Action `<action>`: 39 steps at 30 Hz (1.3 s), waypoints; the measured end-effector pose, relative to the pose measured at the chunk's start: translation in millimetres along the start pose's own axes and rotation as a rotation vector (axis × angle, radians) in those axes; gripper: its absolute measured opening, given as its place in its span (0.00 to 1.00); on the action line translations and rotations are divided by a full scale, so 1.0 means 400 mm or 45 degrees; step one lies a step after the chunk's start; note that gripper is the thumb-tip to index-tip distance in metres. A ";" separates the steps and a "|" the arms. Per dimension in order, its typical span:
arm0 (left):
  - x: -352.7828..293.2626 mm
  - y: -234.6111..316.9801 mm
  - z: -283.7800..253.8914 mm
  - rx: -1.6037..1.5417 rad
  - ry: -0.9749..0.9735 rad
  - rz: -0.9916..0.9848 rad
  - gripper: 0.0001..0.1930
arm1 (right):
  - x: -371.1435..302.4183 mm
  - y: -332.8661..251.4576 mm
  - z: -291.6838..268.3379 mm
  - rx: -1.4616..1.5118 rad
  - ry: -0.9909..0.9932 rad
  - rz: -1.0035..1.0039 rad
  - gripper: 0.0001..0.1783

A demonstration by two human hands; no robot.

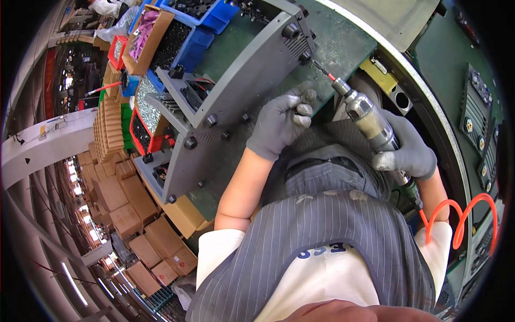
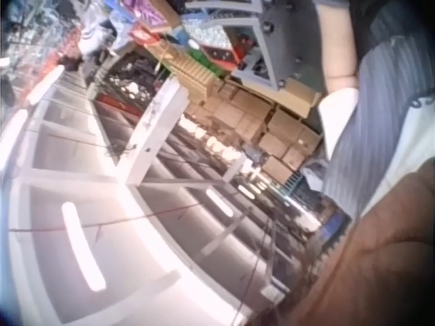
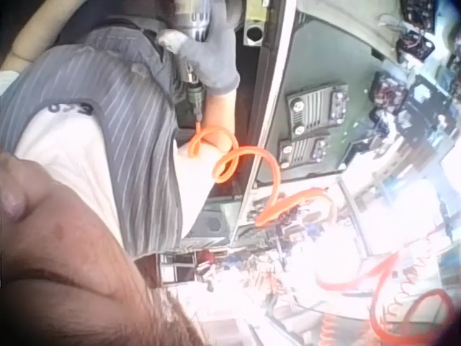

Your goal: Assemble metal casings and components for electronic power units on a production line.

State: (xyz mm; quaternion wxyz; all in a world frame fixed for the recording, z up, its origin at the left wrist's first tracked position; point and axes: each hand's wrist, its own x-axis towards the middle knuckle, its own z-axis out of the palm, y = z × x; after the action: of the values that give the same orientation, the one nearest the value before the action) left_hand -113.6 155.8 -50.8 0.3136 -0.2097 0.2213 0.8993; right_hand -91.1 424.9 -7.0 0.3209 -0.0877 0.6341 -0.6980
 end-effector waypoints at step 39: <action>0.023 -0.078 0.075 1.091 0.395 0.757 0.20 | 0.019 0.078 -0.004 -0.626 -0.100 -0.084 0.48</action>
State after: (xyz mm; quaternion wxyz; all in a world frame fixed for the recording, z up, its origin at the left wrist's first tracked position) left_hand -106.8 198.0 -39.2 0.0667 -0.1216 0.6615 0.7370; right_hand -87.1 422.3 -38.8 0.2914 -0.2110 0.7686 -0.5289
